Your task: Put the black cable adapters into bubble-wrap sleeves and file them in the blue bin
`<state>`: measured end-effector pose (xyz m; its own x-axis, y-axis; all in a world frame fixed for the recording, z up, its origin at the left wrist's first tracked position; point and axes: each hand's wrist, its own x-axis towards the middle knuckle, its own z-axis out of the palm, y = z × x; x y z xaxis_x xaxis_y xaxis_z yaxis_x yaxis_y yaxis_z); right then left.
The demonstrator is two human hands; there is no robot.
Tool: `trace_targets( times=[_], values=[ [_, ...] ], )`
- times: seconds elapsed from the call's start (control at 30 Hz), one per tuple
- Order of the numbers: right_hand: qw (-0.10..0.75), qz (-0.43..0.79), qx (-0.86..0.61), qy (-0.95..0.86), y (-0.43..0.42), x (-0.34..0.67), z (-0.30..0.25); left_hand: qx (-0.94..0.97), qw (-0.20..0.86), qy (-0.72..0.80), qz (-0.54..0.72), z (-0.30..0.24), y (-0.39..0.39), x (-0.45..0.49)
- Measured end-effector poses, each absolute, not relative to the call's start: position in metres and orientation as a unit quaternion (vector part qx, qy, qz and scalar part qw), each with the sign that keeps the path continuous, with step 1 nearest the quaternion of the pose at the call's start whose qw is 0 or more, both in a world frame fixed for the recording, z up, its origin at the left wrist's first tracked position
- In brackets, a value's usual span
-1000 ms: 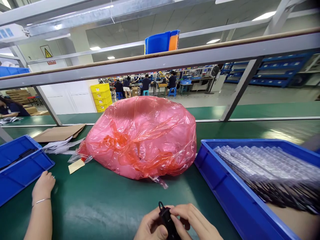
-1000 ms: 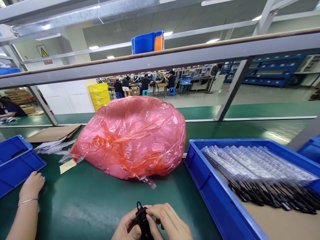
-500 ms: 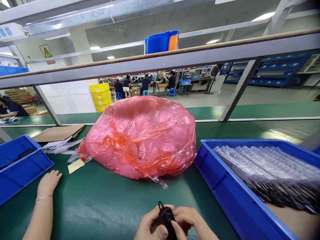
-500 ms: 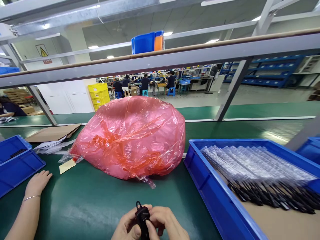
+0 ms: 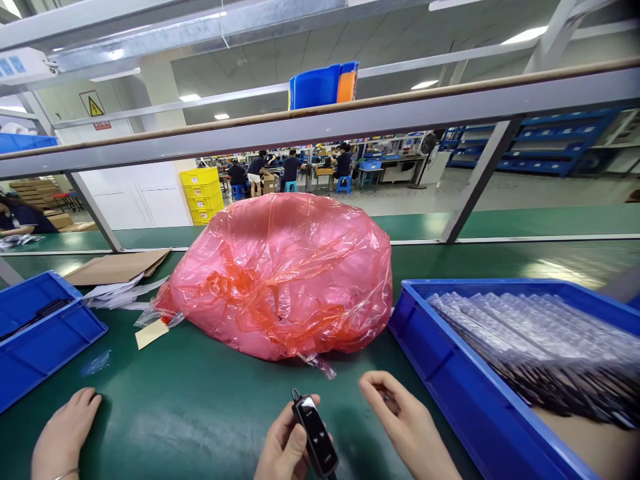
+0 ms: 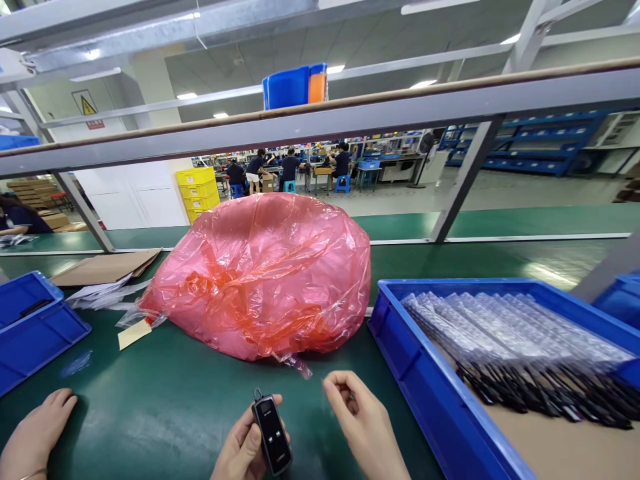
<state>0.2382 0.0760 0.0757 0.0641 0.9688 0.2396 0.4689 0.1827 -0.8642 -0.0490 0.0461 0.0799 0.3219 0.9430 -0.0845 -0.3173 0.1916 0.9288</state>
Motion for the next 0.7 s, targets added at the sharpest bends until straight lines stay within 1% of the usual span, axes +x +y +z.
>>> trace_targets(
  times=[0.07, 0.13, 0.23, 0.33, 0.5, 0.57, 0.63, 0.7],
  values=[
    [0.351, 0.266, -0.598, -0.67, 0.104, 0.242, 0.062, 0.412, 0.706, 0.346, 0.46, 0.067, 0.041, -0.011],
    [0.309, 0.241, -0.612, -0.687, 0.129, 0.237, 0.047, 0.342, 0.731, 0.327, 0.492, 0.058, 0.037, 0.011],
    [0.305, 0.214, -0.621, -0.69, 0.156, 0.219, 0.029, 0.272, 0.744, 0.31, 0.526, 0.053, 0.035, 0.024],
    [0.306, 0.201, -0.616, -0.698, 0.167, 0.204, 0.02, 0.278, 0.735, 0.315, 0.532, 0.052, 0.036, 0.026],
    [0.307, 0.245, -0.57, -0.722, 0.148, 0.208, 0.036, 0.288, 0.704, 0.337, 0.555, 0.052, 0.048, 0.025],
    [0.296, 0.318, -0.514, -0.74, 0.133, 0.214, 0.053, 0.28, 0.678, 0.356, 0.579, 0.053, 0.055, 0.027],
    [0.263, 0.466, -0.428, -0.728, 0.119, 0.216, 0.069, 0.276, 0.642, 0.38, 0.606, 0.054, 0.064, 0.032],
    [0.221, 0.615, -0.341, -0.676, 0.11, 0.215, 0.079, 0.286, 0.608, 0.412, 0.615, 0.057, 0.074, 0.04]
  ],
)
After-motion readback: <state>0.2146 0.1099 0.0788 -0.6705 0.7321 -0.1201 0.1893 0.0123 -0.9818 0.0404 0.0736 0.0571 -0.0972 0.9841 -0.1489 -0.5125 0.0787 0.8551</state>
